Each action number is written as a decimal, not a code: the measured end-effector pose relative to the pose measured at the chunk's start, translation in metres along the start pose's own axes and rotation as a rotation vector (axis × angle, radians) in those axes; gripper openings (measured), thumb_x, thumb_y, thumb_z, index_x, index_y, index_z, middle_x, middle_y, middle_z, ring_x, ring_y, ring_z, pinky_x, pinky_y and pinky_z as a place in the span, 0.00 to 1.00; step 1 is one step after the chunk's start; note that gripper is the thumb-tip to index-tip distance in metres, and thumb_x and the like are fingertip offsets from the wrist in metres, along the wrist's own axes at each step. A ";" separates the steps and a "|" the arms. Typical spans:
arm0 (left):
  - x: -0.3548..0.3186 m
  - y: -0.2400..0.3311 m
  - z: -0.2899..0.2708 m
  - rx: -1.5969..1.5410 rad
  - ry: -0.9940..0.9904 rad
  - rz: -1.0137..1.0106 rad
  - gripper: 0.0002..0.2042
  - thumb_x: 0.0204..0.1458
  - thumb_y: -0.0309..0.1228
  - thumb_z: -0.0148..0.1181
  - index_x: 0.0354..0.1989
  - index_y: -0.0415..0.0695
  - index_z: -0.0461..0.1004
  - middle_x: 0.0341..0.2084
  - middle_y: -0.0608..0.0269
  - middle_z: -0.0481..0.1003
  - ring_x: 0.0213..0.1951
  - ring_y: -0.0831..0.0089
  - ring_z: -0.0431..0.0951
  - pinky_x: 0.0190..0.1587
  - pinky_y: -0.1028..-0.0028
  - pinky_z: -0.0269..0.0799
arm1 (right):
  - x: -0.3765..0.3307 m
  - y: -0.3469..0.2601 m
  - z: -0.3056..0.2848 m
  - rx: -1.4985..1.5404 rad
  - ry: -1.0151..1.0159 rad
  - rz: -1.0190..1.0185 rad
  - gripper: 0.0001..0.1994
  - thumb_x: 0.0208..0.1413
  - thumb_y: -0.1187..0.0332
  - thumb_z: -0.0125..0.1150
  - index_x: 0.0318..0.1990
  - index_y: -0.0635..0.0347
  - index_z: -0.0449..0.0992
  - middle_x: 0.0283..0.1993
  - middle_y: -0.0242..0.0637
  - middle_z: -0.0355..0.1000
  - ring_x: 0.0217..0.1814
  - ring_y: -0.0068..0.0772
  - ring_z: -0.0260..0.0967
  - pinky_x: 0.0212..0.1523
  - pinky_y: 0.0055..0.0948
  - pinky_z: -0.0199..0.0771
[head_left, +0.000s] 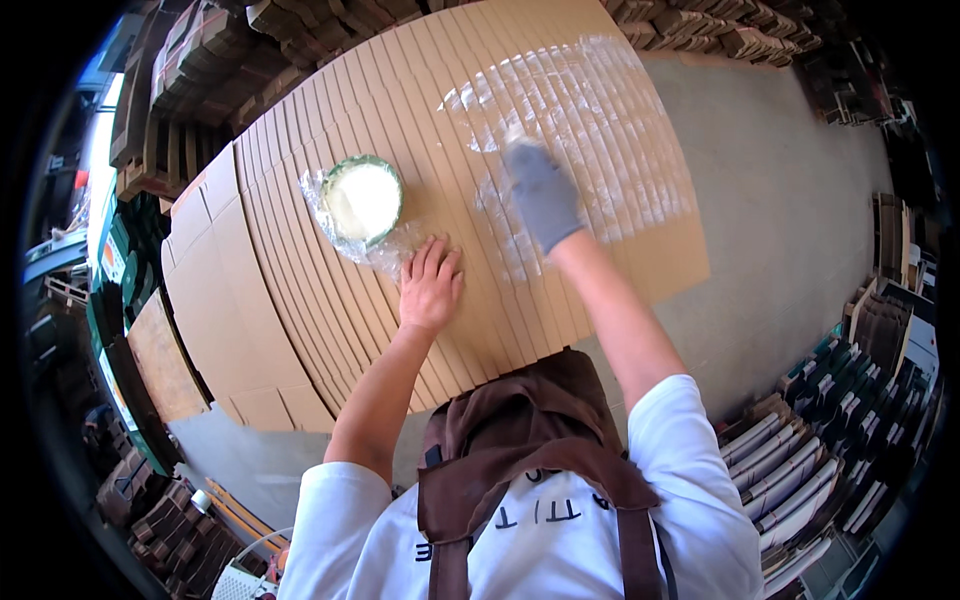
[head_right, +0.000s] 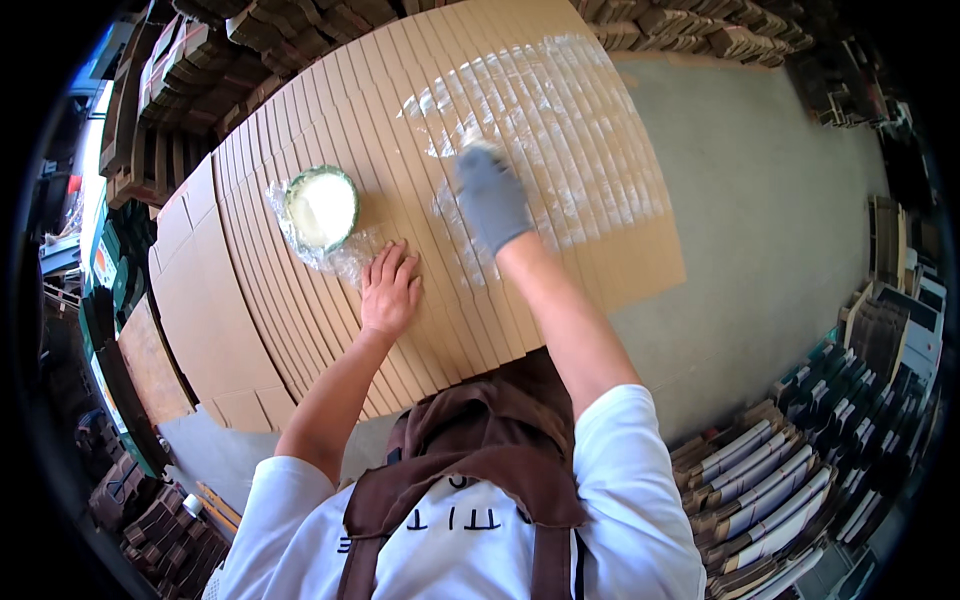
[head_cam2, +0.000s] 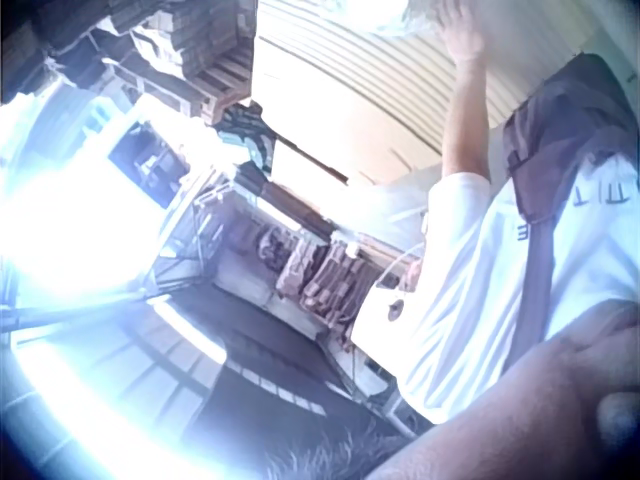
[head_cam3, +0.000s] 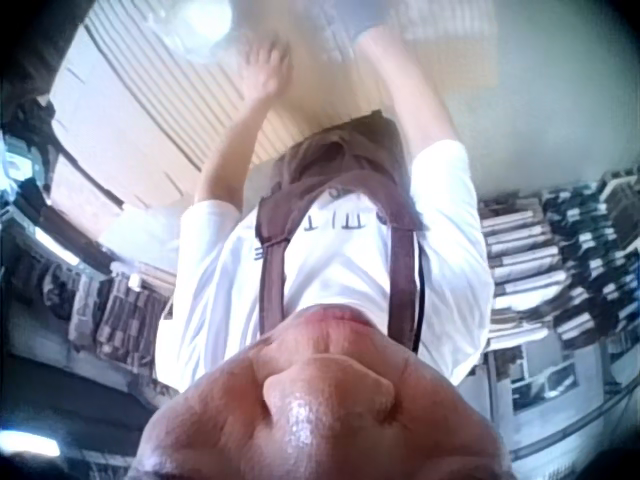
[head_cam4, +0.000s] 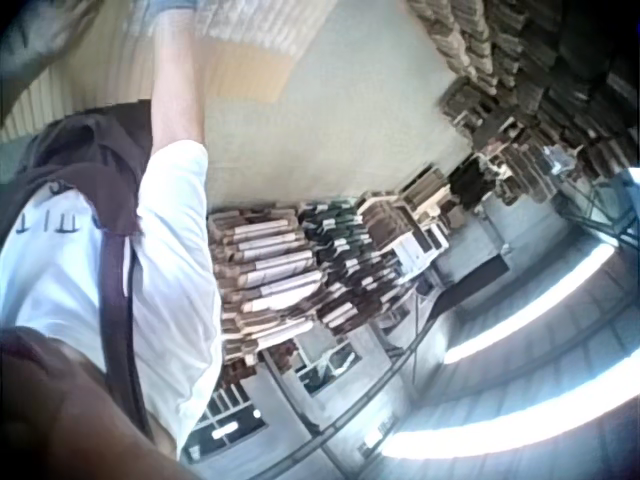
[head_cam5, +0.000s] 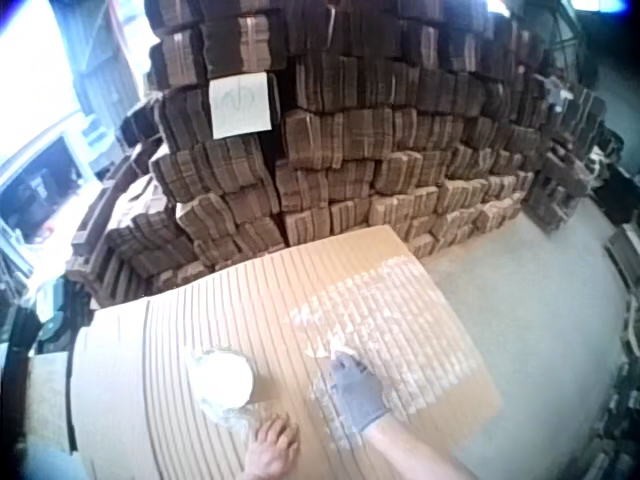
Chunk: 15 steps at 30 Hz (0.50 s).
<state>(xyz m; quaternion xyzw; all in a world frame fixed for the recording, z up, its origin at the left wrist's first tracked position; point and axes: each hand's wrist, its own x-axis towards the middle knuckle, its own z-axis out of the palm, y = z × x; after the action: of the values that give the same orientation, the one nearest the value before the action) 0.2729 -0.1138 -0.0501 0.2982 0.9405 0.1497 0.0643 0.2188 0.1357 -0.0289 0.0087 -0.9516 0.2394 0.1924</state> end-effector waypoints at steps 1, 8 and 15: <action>0.000 0.000 0.001 0.007 -0.002 -0.008 0.21 0.54 0.36 0.57 0.57 0.51 0.68 0.64 0.63 0.60 0.68 0.63 0.55 0.68 0.54 0.49 | -0.008 -0.017 0.008 0.022 -0.069 -0.083 0.06 0.54 0.72 0.52 0.39 0.56 0.72 0.40 0.44 0.70 0.35 0.47 0.74 0.35 0.45 0.76; -0.003 0.003 -0.001 -0.006 -0.037 -0.026 0.21 0.54 0.37 0.57 0.57 0.52 0.68 0.64 0.63 0.61 0.67 0.64 0.56 0.67 0.54 0.50 | 0.019 0.018 -0.019 0.032 -0.063 0.155 0.10 0.51 0.74 0.55 0.42 0.55 0.74 0.48 0.43 0.71 0.43 0.49 0.74 0.45 0.45 0.75; -0.003 0.003 -0.002 -0.040 0.006 0.008 0.20 0.54 0.36 0.56 0.57 0.51 0.68 0.64 0.64 0.61 0.67 0.64 0.57 0.67 0.54 0.50 | -0.037 0.006 -0.040 -0.028 -0.251 0.262 0.13 0.49 0.71 0.59 0.45 0.52 0.74 0.48 0.37 0.70 0.45 0.45 0.74 0.42 0.41 0.77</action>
<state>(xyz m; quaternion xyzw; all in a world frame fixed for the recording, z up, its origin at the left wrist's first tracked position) 0.2765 -0.1138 -0.0469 0.3001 0.9363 0.1699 0.0668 0.2669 0.1562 -0.0127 -0.0881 -0.9644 0.2461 0.0392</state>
